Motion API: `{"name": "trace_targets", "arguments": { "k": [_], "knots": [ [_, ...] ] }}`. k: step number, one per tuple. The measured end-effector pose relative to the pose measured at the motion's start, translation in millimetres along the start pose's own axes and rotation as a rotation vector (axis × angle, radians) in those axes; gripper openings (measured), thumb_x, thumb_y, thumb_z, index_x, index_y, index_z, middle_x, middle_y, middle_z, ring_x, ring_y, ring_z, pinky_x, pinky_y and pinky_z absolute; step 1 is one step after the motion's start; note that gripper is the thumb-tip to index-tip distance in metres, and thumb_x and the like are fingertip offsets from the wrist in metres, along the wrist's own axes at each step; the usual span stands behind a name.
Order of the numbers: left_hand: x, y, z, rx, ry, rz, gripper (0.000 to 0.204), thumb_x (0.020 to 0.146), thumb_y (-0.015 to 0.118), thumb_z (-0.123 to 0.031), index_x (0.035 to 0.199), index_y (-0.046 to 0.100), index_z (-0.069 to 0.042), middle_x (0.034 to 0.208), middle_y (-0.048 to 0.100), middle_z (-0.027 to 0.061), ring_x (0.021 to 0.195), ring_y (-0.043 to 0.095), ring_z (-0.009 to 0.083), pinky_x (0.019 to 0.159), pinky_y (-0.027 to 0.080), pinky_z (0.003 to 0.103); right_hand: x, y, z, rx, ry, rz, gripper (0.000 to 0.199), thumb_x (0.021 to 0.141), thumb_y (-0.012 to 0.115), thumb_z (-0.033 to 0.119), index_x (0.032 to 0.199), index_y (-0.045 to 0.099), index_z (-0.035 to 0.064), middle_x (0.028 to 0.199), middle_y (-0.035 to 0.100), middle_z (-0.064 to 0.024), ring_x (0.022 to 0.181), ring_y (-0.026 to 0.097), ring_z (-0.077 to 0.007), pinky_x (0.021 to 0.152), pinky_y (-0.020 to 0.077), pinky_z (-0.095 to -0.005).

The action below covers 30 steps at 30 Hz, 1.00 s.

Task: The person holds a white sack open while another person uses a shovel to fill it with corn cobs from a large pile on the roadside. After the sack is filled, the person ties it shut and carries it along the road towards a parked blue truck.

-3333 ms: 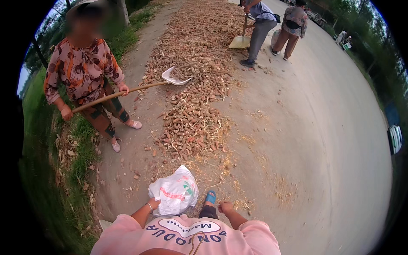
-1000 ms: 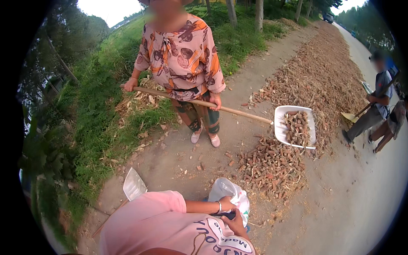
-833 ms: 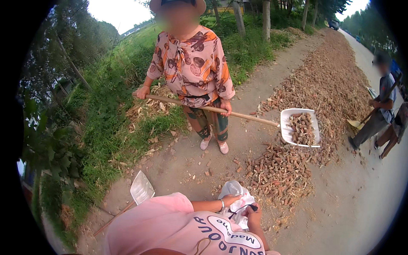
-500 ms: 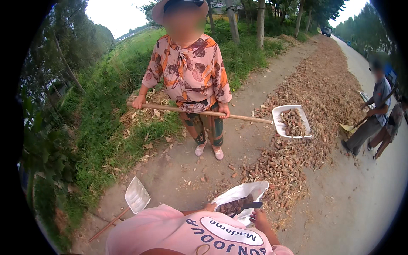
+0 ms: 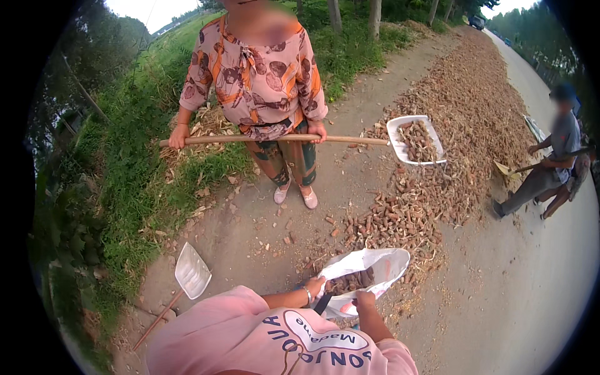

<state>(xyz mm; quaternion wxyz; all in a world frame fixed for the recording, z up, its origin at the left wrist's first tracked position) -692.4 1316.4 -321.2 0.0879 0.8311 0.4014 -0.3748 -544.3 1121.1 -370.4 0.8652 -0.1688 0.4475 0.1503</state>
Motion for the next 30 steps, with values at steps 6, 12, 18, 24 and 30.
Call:
{"name": "trace_targets", "arguments": {
  "k": [6, 12, 18, 24, 30],
  "knots": [
    [108.6, 31.5, 25.2, -0.671, -0.174, 0.033, 0.032, 0.080, 0.047, -0.033, 0.091, 0.053, -0.003, 0.075, 0.055, 0.0069, 0.060, 0.054, 0.0184, 0.051, 0.044, 0.034, 92.9, 1.4, 37.8, 0.681, -0.017, -0.118, 0.032, 0.078, 0.046, 0.001, 0.107, 0.038, -0.0080, 0.101, 0.046, -0.0208, 0.090, 0.049, -0.0341, 0.077, 0.0441, -0.0501],
    [136.8, 52.2, 22.4, -0.576, -0.179, 0.063, 0.032, 0.086, 0.042, -0.028, 0.105, 0.048, -0.003, 0.095, 0.055, 0.0075, 0.081, 0.056, 0.0214, 0.065, 0.047, 0.035, 133.5, -47.6, 53.0, 0.835, -0.192, -0.322, 0.030, 0.080, 0.045, 0.008, 0.108, 0.042, -0.0030, 0.100, 0.050, -0.0170, 0.086, 0.054, -0.0261, 0.073, 0.0459, -0.0366],
    [132.0, 41.0, -29.2, -0.588, -0.011, 0.208, 0.033, 0.089, 0.040, -0.025, 0.108, 0.046, 0.001, 0.103, 0.054, 0.0118, 0.089, 0.055, 0.0221, 0.076, 0.045, 0.035, 76.5, -40.4, 75.9, 0.518, -0.262, -0.140, 0.037, 0.087, 0.041, 0.028, 0.107, 0.045, -0.0022, 0.093, 0.054, -0.0119, 0.080, 0.052, -0.0206, 0.070, 0.0432, -0.0353],
    [167.7, 23.4, 12.5, -0.442, -0.101, 0.081, 0.038, 0.087, 0.044, -0.027, 0.109, 0.044, 0.004, 0.103, 0.053, 0.0132, 0.090, 0.054, 0.0224, 0.076, 0.044, 0.036, 85.0, -15.3, 74.3, 0.805, -0.150, 0.126, 0.045, 0.091, 0.027, 0.036, 0.118, 0.038, 0.0014, 0.114, 0.048, -0.0142, 0.102, 0.048, -0.0287, 0.090, 0.0380, -0.0411],
    [167.9, 6.4, 29.0, -0.489, -0.198, 0.037, 0.035, 0.087, 0.042, -0.034, 0.104, 0.044, -0.004, 0.084, 0.053, 0.0098, 0.067, 0.054, 0.0234, 0.047, 0.040, 0.037, 87.9, 5.3, 76.0, 0.834, -0.064, 0.220, 0.050, 0.090, 0.024, 0.041, 0.119, 0.037, 0.0024, 0.117, 0.046, -0.0136, 0.106, 0.045, -0.0295, 0.093, 0.0343, -0.0429]
  ]
}}
Point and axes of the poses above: each hand's wrist, its own x-axis towards the middle knuckle, its own y-axis out of the palm, z = x × y, the point moved 9 cm from there along x, towards the middle knuckle
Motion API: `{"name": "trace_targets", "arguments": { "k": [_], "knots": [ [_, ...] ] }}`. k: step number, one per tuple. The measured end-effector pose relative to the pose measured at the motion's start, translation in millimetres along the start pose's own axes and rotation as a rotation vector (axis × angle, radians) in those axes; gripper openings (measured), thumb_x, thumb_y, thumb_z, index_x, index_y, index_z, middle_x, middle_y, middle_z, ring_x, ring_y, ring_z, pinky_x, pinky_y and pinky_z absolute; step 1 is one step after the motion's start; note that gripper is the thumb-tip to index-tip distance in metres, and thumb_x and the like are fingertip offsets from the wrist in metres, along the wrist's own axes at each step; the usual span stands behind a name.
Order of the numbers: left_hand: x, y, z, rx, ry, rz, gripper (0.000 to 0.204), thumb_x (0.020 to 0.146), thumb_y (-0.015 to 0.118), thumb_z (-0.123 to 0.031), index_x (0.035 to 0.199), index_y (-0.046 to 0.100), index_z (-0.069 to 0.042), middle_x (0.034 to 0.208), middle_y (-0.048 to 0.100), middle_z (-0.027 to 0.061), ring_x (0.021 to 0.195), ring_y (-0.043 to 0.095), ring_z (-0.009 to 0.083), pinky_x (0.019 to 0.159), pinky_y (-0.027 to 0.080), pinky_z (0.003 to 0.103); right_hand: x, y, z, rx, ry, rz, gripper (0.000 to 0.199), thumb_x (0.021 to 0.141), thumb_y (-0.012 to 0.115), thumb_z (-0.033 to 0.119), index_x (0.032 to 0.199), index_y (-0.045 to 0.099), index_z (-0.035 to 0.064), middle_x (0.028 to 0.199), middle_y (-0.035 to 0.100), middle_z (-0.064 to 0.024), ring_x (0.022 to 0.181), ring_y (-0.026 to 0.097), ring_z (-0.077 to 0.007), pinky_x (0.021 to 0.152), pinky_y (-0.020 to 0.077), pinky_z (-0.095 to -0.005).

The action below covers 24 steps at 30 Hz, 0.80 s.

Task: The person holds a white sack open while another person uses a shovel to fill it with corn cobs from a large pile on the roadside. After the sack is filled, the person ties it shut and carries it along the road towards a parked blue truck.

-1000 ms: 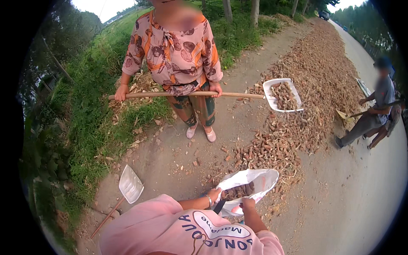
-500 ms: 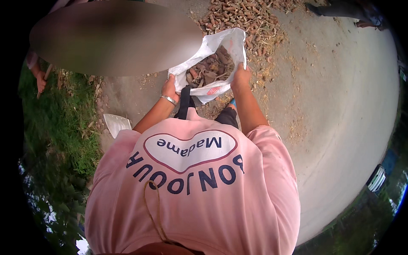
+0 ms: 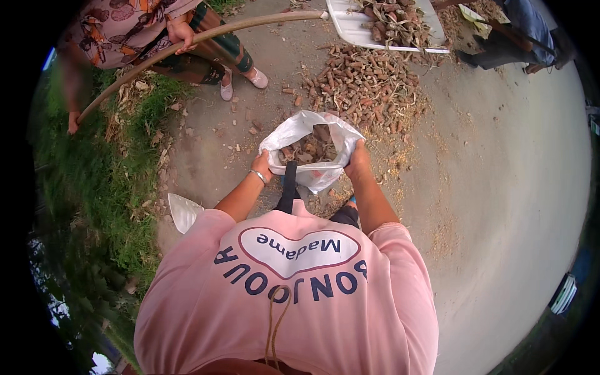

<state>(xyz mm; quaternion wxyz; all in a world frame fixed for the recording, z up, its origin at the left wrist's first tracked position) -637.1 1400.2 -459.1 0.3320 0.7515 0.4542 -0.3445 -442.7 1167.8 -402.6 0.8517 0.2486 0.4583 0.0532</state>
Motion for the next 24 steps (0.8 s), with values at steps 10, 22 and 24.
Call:
{"name": "trace_targets", "arguments": {
  "k": [10, 22, 24],
  "knots": [
    [-40.5, 56.2, 5.8, 0.226, -0.062, 0.288, 0.016, 0.088, 0.041, -0.025, 0.094, 0.043, -0.011, 0.064, 0.044, 0.0010, 0.039, 0.036, 0.0092, 0.031, 0.026, 0.023, 8.2, -47.6, 25.3, 0.254, -0.038, -0.039, 0.055, 0.089, 0.018, 0.046, 0.118, 0.040, 0.0042, 0.120, 0.044, -0.0145, 0.111, 0.041, -0.0319, 0.097, 0.0293, -0.0453],
    [-34.5, 112.5, -0.5, 0.382, -0.023, 0.258, 0.019, 0.085, 0.044, -0.018, 0.102, 0.045, -0.010, 0.072, 0.051, 0.0060, 0.050, 0.049, 0.0143, 0.044, 0.041, 0.026, 21.6, -94.6, 68.4, 0.225, -0.052, -0.099, 0.044, 0.087, 0.031, 0.040, 0.107, 0.050, 0.0056, 0.107, 0.054, -0.0127, 0.100, 0.050, -0.0300, 0.091, 0.0363, -0.0462],
    [-25.3, 109.7, -4.9, 0.253, -0.072, 0.188, 0.020, 0.085, 0.042, -0.016, 0.103, 0.044, -0.009, 0.082, 0.051, 0.0086, 0.062, 0.052, 0.0181, 0.052, 0.044, 0.031, 29.8, -94.5, 70.2, 0.244, -0.099, -0.048, 0.038, 0.086, 0.035, 0.036, 0.102, 0.053, 0.0065, 0.103, 0.056, -0.0120, 0.095, 0.052, -0.0290, 0.089, 0.0377, -0.0462]
  ]
}}
Point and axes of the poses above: each hand's wrist, its own x-axis towards the middle knuckle, its own y-axis out of the palm, z = x × y, the point moved 9 cm from there along x, towards the middle knuckle
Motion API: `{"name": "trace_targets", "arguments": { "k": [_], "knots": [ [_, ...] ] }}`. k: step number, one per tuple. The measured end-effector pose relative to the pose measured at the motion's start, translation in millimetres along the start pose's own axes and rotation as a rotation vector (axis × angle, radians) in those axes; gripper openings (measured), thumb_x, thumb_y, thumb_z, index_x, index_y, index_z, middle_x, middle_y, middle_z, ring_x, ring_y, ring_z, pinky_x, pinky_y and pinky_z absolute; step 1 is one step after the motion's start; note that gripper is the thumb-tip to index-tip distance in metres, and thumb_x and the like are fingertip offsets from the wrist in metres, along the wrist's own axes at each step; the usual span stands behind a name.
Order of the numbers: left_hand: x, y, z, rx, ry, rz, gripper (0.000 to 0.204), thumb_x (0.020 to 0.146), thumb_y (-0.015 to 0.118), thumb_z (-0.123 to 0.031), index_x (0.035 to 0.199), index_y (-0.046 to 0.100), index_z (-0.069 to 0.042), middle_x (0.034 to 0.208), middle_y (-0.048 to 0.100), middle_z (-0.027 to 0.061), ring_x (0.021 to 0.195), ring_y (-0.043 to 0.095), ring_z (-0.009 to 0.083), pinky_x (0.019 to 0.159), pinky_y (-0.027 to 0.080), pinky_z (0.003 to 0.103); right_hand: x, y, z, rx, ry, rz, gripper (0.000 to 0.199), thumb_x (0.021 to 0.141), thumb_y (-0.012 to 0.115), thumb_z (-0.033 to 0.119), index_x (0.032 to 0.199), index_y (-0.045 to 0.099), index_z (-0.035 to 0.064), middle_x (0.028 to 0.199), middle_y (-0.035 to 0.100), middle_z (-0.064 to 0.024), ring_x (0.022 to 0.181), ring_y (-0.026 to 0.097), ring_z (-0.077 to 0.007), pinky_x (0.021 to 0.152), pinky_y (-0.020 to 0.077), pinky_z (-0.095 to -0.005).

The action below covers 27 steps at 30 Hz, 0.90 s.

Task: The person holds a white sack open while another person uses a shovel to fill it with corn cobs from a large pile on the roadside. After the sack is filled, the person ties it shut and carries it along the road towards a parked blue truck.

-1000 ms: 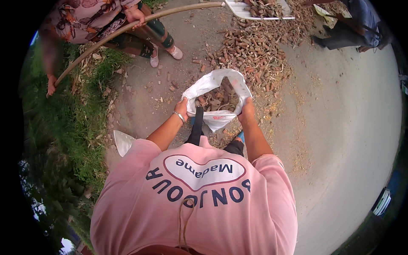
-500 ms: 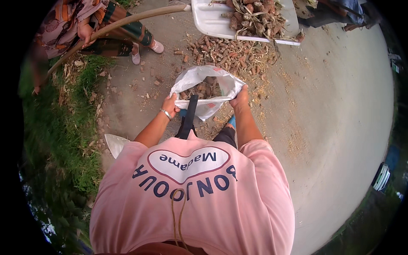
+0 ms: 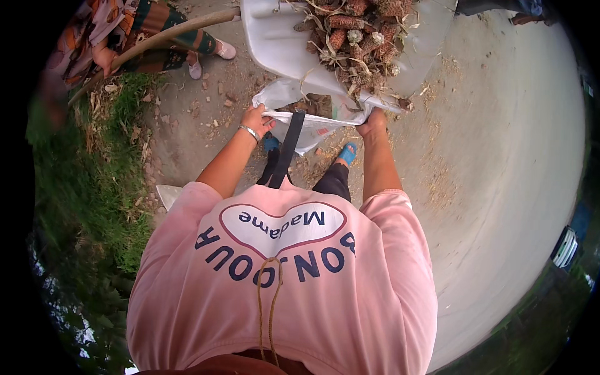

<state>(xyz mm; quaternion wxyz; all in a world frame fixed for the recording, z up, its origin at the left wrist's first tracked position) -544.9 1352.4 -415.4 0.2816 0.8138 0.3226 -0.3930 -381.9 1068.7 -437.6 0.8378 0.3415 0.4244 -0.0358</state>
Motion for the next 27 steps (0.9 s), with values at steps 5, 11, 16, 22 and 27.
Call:
{"name": "trace_targets", "arguments": {
  "k": [5, 11, 16, 22, 27],
  "knots": [
    [34.3, 1.6, 5.7, -0.604, -0.027, 0.031, 0.027, 0.088, 0.032, -0.010, 0.115, 0.038, -0.006, 0.117, 0.041, 0.0165, 0.107, 0.044, 0.0316, 0.086, 0.038, 0.051, 6.0, -27.5, -15.9, 0.195, 0.042, 0.096, 0.028, 0.083, 0.041, 0.029, 0.095, 0.055, 0.0077, 0.092, 0.058, -0.0098, 0.085, 0.055, -0.0267, 0.084, 0.0413, -0.0477],
    [51.7, 19.7, 12.7, -0.523, 0.035, 0.057, 0.030, 0.089, 0.030, -0.012, 0.116, 0.037, -0.002, 0.119, 0.043, 0.0131, 0.108, 0.044, 0.0301, 0.090, 0.035, 0.053, -19.8, -15.1, 6.3, -0.013, -0.065, -0.177, 0.051, 0.087, 0.024, 0.042, 0.111, 0.047, 0.0029, 0.111, 0.051, -0.0144, 0.101, 0.049, -0.0320, 0.090, 0.0364, -0.0465],
    [45.8, 15.8, 17.2, -0.518, 0.094, 0.098, 0.031, 0.090, 0.029, -0.015, 0.118, 0.036, -0.003, 0.120, 0.043, 0.0123, 0.108, 0.045, 0.0303, 0.091, 0.035, 0.049, -29.7, -26.6, -10.1, 0.063, -0.045, 0.008, 0.060, 0.087, 0.020, 0.049, 0.119, 0.040, 0.0018, 0.118, 0.045, -0.0159, 0.107, 0.044, -0.0328, 0.093, 0.0340, -0.0462],
    [56.4, -5.8, 18.7, -0.492, -0.009, 0.072, 0.033, 0.090, 0.025, -0.018, 0.118, 0.036, -0.004, 0.117, 0.045, 0.0147, 0.108, 0.045, 0.0307, 0.091, 0.035, 0.047, -46.2, -9.0, -2.6, -0.235, -0.188, -0.195, 0.054, 0.089, 0.024, 0.044, 0.118, 0.039, 0.0008, 0.113, 0.049, -0.0148, 0.103, 0.048, -0.0301, 0.090, 0.0370, -0.0454],
    [45.1, -11.8, -0.6, -0.408, 0.024, 0.020, 0.033, 0.090, 0.025, -0.017, 0.120, 0.033, -0.005, 0.116, 0.045, 0.0151, 0.107, 0.045, 0.0319, 0.090, 0.036, 0.049, -52.4, 1.0, -31.5, -0.051, -0.049, -0.072, 0.046, 0.089, 0.027, 0.040, 0.113, 0.044, 0.0040, 0.110, 0.052, -0.0125, 0.100, 0.050, -0.0298, 0.087, 0.0398, -0.0441]
  ]
}}
Point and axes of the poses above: each hand's wrist, its own x-axis towards the middle knuckle, its own y-axis out of the palm, z = x × y, the point moved 9 cm from there along x, towards the middle knuckle
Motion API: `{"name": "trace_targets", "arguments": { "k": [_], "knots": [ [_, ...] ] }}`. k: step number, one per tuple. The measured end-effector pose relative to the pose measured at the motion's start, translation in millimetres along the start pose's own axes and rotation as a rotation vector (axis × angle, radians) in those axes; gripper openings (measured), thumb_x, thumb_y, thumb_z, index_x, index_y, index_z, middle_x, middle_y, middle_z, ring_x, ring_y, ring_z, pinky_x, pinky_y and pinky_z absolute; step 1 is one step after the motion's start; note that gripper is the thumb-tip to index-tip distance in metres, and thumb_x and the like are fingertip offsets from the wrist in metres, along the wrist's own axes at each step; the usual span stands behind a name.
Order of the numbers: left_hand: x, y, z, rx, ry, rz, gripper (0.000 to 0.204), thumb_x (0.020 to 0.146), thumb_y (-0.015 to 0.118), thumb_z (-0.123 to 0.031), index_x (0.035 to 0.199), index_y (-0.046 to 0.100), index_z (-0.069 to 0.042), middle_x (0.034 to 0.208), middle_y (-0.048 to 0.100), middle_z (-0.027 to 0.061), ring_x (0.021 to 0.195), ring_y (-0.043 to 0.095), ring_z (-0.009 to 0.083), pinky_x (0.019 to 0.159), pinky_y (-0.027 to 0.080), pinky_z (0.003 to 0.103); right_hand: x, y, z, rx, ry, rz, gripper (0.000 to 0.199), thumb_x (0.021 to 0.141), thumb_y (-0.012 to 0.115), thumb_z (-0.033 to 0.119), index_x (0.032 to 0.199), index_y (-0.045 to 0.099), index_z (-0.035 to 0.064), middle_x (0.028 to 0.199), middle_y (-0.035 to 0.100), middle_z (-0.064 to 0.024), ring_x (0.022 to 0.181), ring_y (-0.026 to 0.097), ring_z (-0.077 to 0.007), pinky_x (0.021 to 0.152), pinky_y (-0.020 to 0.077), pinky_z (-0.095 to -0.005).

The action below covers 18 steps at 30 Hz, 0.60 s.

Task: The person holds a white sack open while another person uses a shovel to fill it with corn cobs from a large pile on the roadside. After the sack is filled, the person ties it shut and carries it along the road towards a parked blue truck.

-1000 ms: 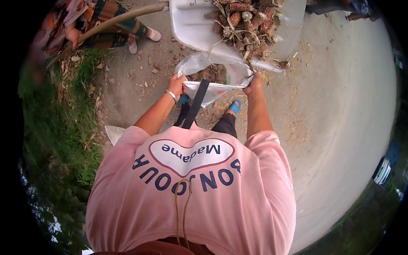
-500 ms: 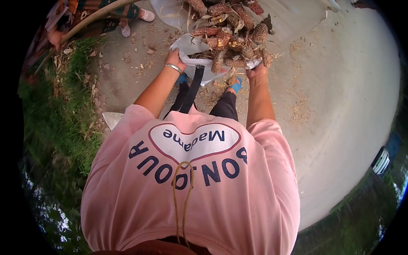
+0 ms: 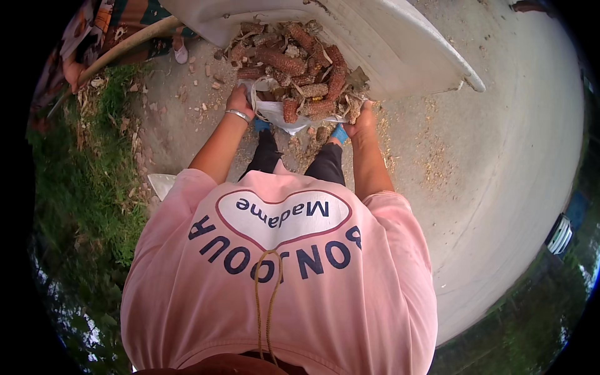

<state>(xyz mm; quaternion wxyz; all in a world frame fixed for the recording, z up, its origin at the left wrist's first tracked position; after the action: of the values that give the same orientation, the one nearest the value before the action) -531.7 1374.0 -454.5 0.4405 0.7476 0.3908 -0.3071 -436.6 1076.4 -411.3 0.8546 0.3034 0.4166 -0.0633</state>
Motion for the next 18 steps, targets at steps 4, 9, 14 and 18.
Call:
{"name": "trace_targets", "arguments": {
  "k": [4, 9, 14, 18],
  "knots": [
    [19.2, -9.4, -3.7, 0.094, 0.037, 0.022, 0.034, 0.090, 0.025, -0.018, 0.119, 0.033, -0.003, 0.116, 0.045, 0.0163, 0.104, 0.047, 0.0332, 0.089, 0.037, 0.049, 10.5, -22.5, -13.9, -0.056, 0.023, -0.050, 0.041, 0.087, 0.032, 0.038, 0.102, 0.051, 0.0052, 0.098, 0.057, -0.0101, 0.087, 0.054, -0.0261, 0.078, 0.0440, -0.0411],
    [45.5, -61.0, 18.9, 0.064, -0.200, 0.024, 0.026, 0.089, 0.032, -0.018, 0.112, 0.037, -0.008, 0.104, 0.046, 0.0115, 0.084, 0.054, 0.0270, 0.064, 0.047, 0.044, -10.5, -28.7, -44.6, 0.063, 0.155, -0.005, 0.040, 0.087, 0.031, 0.037, 0.106, 0.049, 0.0058, 0.101, 0.055, -0.0106, 0.090, 0.053, -0.0268, 0.081, 0.0428, -0.0425],
    [19.7, -76.4, 24.3, 0.093, -0.207, -0.045, 0.024, 0.085, 0.037, -0.021, 0.104, 0.044, -0.006, 0.099, 0.051, 0.0119, 0.086, 0.054, 0.0288, 0.065, 0.045, 0.046, 5.9, -44.6, -54.7, 0.119, 0.145, 0.088, 0.032, 0.086, 0.036, 0.031, 0.098, 0.054, 0.0072, 0.095, 0.057, -0.0103, 0.088, 0.055, -0.0247, 0.081, 0.0430, -0.0424],
    [10.6, -99.3, 38.6, 0.097, -0.345, -0.161, 0.022, 0.082, 0.040, -0.021, 0.098, 0.047, -0.008, 0.093, 0.053, 0.0096, 0.081, 0.054, 0.0268, 0.063, 0.044, 0.050, 11.8, -36.1, -60.0, 0.076, 0.155, 0.078, 0.032, 0.086, 0.037, 0.031, 0.098, 0.054, 0.0068, 0.095, 0.057, -0.0104, 0.087, 0.055, -0.0251, 0.081, 0.0436, -0.0423]
  ]
}}
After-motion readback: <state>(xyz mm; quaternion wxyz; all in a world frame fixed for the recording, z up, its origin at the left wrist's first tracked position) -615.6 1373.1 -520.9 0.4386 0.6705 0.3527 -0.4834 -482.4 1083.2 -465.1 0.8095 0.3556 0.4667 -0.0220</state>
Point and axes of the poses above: each hand's wrist, its own x-axis towards the middle knuckle, its own y-axis out of the palm, z = x × y, the point moved 9 cm from there along x, towards the middle knuckle
